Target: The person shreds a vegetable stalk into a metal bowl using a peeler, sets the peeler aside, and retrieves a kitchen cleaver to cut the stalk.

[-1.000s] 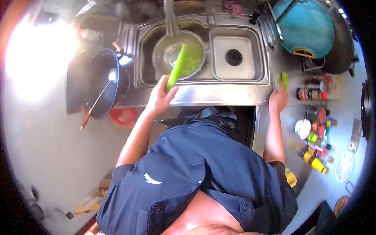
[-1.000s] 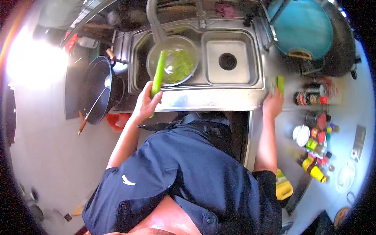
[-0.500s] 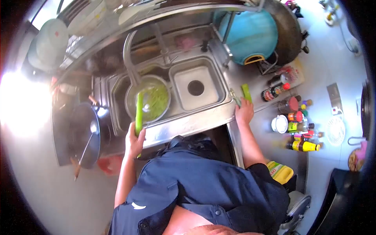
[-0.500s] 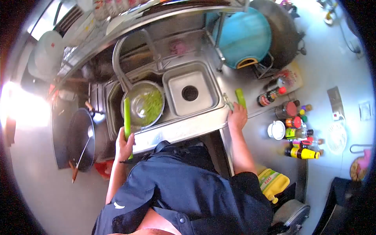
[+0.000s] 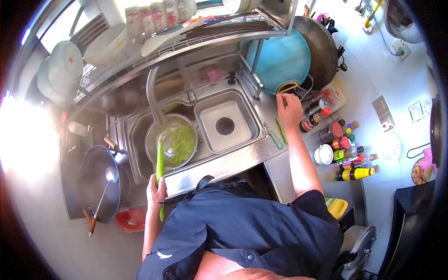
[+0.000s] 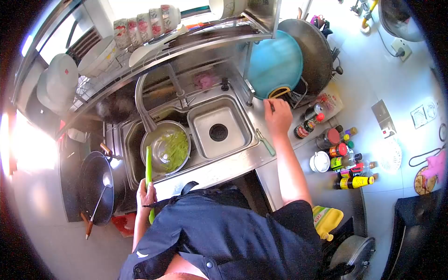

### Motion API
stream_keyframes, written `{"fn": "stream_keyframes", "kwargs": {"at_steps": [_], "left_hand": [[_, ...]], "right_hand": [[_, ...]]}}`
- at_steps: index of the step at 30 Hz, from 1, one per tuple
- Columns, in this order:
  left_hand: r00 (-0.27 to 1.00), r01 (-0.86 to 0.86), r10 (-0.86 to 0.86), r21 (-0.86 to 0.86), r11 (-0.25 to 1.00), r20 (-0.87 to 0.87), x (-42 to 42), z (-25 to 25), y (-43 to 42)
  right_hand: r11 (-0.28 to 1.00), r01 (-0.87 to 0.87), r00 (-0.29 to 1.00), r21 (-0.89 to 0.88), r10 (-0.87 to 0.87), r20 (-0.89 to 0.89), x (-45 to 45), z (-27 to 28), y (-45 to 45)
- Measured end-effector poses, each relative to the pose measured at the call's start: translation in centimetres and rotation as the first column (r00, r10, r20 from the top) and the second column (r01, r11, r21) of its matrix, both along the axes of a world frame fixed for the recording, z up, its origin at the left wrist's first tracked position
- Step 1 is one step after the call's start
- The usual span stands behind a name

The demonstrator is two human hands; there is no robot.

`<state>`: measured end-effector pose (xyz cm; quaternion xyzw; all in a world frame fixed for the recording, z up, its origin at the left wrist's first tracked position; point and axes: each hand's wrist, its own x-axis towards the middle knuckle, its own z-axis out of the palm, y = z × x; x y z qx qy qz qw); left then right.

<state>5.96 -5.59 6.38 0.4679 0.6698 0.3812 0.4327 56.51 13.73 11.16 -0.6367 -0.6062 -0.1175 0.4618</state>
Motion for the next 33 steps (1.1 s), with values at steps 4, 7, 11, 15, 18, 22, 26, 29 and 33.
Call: {"fn": "stream_keyframes", "kwargs": {"at_steps": [4,7,11,15,18,22,26,29,33], "left_hand": [[0.999,-0.033,0.033,-0.016,0.999,-0.021,-0.3,-1.3,-0.1],[0.997,-0.014,0.016,0.036,0.999,-0.079,-0.6,-2.4,-0.1],[0.995,-0.031,0.034,0.040,0.999,-0.090,0.5,-0.7,-0.3],[0.991,-0.045,0.050,0.040,0.998,-0.124,0.7,-1.6,0.1],[0.994,-0.046,0.045,-0.001,0.999,-0.104,0.7,-2.5,0.3],[0.991,-0.039,0.031,-0.056,0.998,-0.127,2.4,-1.4,1.1],[0.991,-0.054,0.041,-0.098,0.994,-0.130,3.7,-0.6,2.0],[0.984,-0.066,0.050,-0.087,0.994,-0.169,4.1,-0.8,2.1],[0.976,-0.106,0.089,-0.072,0.992,-0.199,4.8,0.0,2.0]], "right_hand": [[0.945,-0.307,0.793,-0.113,0.189,-0.580,-0.4,0.3,2.4],[0.850,-0.138,0.985,-0.508,0.169,0.015,-1.4,-0.7,2.5],[0.959,-0.017,0.978,-0.282,-0.042,-0.205,2.8,2.3,3.8],[0.983,0.139,0.987,0.121,-0.126,-0.104,11.9,9.3,6.3],[0.946,0.283,0.959,0.160,-0.275,-0.066,17.6,14.9,8.3],[0.936,0.331,0.939,0.119,-0.340,0.056,22.4,20.0,12.4],[0.929,0.361,0.915,-0.083,-0.336,0.222,23.9,23.0,17.7],[0.882,0.438,0.884,-0.176,-0.386,0.264,24.8,22.9,22.3],[0.853,0.420,0.904,-0.309,-0.366,0.220,26.0,22.4,27.0]]}}
